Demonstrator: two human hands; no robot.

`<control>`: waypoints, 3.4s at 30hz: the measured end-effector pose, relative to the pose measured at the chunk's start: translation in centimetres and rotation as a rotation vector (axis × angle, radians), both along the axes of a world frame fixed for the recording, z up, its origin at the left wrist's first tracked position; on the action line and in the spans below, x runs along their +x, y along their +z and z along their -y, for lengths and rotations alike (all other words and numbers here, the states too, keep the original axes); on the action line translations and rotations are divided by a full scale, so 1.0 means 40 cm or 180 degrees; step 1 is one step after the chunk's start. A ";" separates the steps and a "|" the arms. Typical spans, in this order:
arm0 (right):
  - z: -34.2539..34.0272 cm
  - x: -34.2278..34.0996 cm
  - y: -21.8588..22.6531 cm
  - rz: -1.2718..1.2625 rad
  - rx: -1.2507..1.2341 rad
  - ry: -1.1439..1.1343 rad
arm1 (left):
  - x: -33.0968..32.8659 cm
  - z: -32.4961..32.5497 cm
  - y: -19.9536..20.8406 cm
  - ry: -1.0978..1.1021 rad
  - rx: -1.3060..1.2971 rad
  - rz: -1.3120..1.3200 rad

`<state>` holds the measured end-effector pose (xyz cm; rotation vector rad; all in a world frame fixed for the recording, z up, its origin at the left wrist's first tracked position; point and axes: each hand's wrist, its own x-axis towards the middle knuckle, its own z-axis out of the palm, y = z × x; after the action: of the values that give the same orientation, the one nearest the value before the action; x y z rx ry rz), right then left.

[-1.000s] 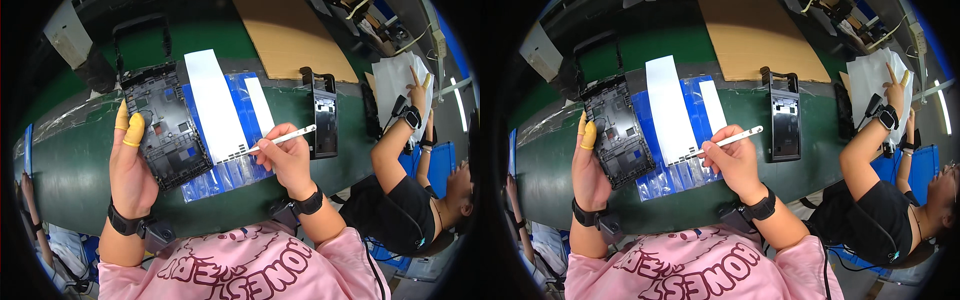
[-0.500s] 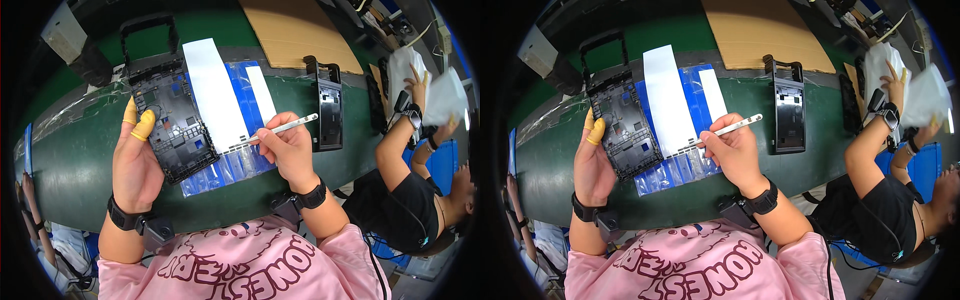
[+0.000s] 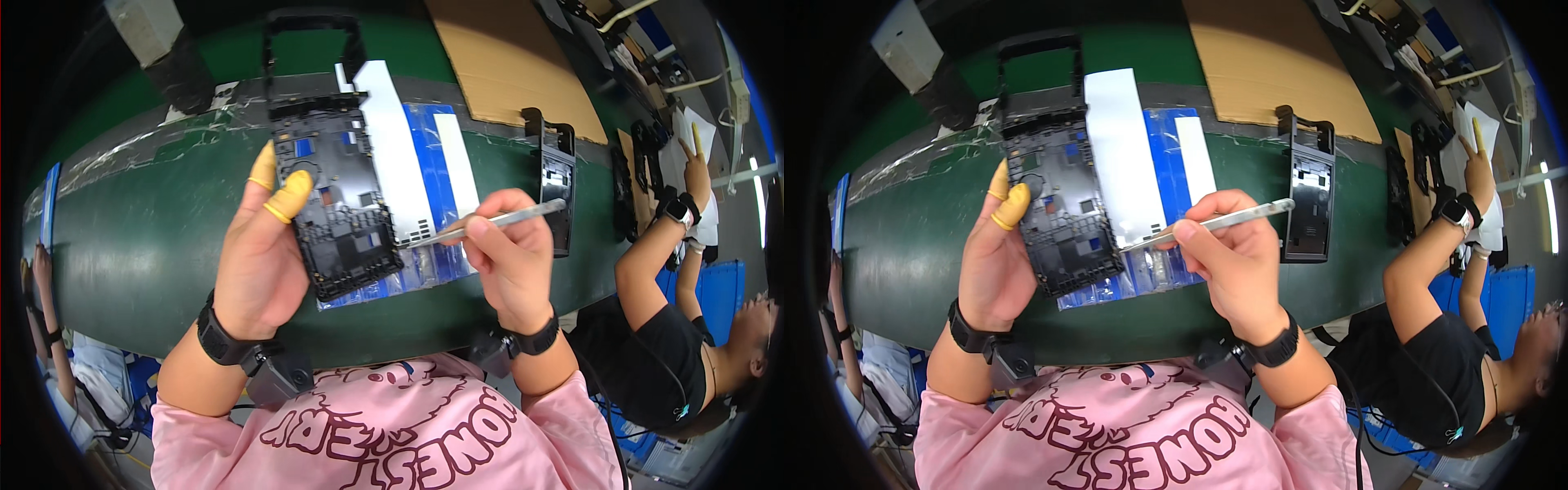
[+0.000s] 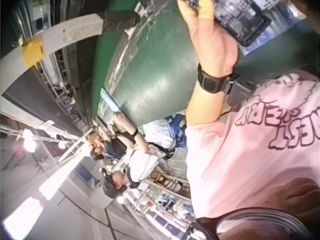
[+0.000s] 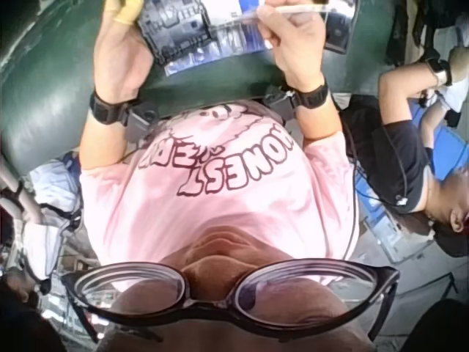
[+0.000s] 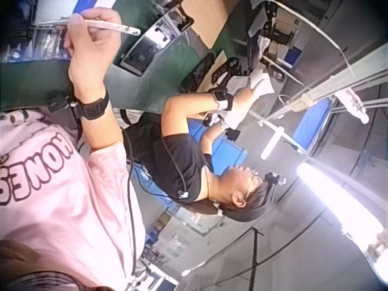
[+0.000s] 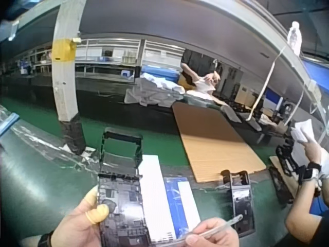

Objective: Assemble electronic device housing using adhesive strips and tweezers.

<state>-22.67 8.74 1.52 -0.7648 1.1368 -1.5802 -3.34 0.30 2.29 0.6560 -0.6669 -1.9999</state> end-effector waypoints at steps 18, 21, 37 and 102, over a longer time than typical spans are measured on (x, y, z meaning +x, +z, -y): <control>0.004 0.115 0.042 -0.0025 -0.0483 0.0155 | 0.008 -0.030 0.014 -0.0388 0.0023 -0.0414; 0.005 0.115 0.040 -0.0103 -0.0425 0.0127 | 0.010 -0.028 0.014 -0.0409 0.0000 -0.0403; 0.016 0.110 0.031 -0.0078 -0.0375 0.0162 | 0.004 -0.023 0.008 -0.0496 -0.0157 -0.0369; 0.023 -0.011 -0.004 -0.0080 -0.0008 -0.0262 | 0.016 0.021 -0.004 0.0047 0.0093 -0.0435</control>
<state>-23.13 7.84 1.34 -0.7497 1.1980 -1.6446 -2.68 -0.53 2.12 0.5344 -0.5507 -2.0237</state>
